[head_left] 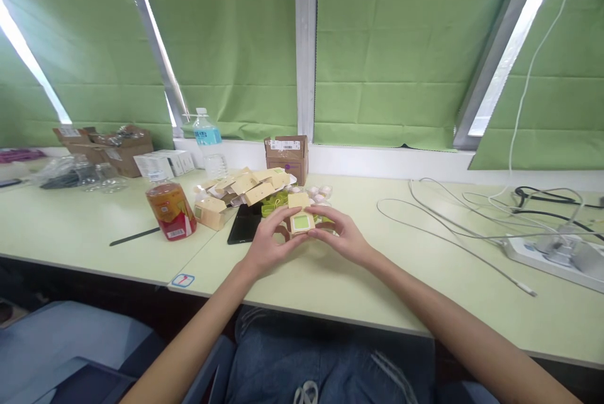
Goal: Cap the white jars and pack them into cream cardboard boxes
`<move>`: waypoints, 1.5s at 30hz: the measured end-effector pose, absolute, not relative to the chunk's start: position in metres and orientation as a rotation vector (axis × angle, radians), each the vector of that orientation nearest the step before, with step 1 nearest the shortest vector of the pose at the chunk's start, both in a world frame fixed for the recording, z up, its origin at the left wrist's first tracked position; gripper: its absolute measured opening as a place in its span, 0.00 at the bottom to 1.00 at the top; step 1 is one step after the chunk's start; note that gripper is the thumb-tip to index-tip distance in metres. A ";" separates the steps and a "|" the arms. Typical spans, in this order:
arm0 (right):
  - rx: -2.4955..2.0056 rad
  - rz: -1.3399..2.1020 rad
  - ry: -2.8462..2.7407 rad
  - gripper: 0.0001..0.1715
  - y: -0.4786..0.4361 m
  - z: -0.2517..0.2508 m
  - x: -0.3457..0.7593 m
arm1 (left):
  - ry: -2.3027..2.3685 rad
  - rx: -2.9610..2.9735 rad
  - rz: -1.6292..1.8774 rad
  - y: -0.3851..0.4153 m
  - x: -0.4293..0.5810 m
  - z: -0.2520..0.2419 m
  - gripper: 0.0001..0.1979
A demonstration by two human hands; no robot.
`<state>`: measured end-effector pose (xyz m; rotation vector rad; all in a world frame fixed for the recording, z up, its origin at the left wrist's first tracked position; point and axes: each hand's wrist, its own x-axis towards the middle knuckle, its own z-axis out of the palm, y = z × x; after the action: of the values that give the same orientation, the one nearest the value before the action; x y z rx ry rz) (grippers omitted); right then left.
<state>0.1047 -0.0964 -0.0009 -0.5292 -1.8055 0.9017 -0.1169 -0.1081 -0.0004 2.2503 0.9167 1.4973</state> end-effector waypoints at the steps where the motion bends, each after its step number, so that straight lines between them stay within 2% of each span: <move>1: -0.534 0.909 -1.798 0.28 -0.096 -0.001 0.105 | 0.952 2.258 1.513 -0.108 -0.116 -0.001 0.24; 5: -0.551 0.970 -1.785 0.34 -0.099 0.002 0.105 | 1.080 2.303 1.529 -0.109 -0.112 -0.004 0.32; 9: -0.555 1.084 -1.757 0.40 -0.101 0.004 0.104 | 1.104 2.495 1.336 -0.114 -0.109 -0.004 0.45; 11: -0.583 1.094 -1.736 0.38 -0.100 0.005 0.104 | 1.006 2.610 1.214 -0.116 -0.106 -0.004 0.48; 13: -0.615 1.085 -1.738 0.31 -0.097 0.006 0.107 | 0.887 2.691 1.147 -0.118 -0.104 -0.003 0.50; 16: -0.624 1.036 -1.820 0.24 -0.093 0.009 0.115 | 0.830 2.730 1.160 -0.117 -0.104 -0.001 0.53; 19: -0.625 0.964 -1.901 0.21 -0.091 0.012 0.121 | 0.831 2.717 1.158 -0.117 -0.104 0.001 0.58; 27: -0.627 0.736 -2.023 0.26 -0.089 0.015 0.126 | 0.858 2.536 1.171 -0.118 -0.106 0.000 0.49; 31: -0.575 0.427 -2.102 0.37 -0.085 0.013 0.131 | 0.881 2.460 1.122 -0.117 -0.107 -0.001 0.43; 34: -0.554 0.373 -2.121 0.45 -0.083 0.008 0.131 | 0.855 2.401 1.132 -0.118 -0.107 0.001 0.41; 38: -0.490 0.318 -2.129 0.41 -0.082 0.004 0.127 | 0.864 2.357 1.191 -0.120 -0.106 0.002 0.38; 42: -0.495 0.291 -2.124 0.40 -0.084 0.005 0.126 | 0.879 2.369 1.146 -0.122 -0.104 0.002 0.40; 45: -0.504 0.298 -2.150 0.35 -0.086 0.007 0.125 | 0.863 2.304 1.146 -0.122 -0.102 0.001 0.40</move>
<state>0.1245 -0.0857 0.0068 -0.5035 -2.1496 0.2984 -0.1021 -0.1224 0.0011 2.3042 0.8634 1.1462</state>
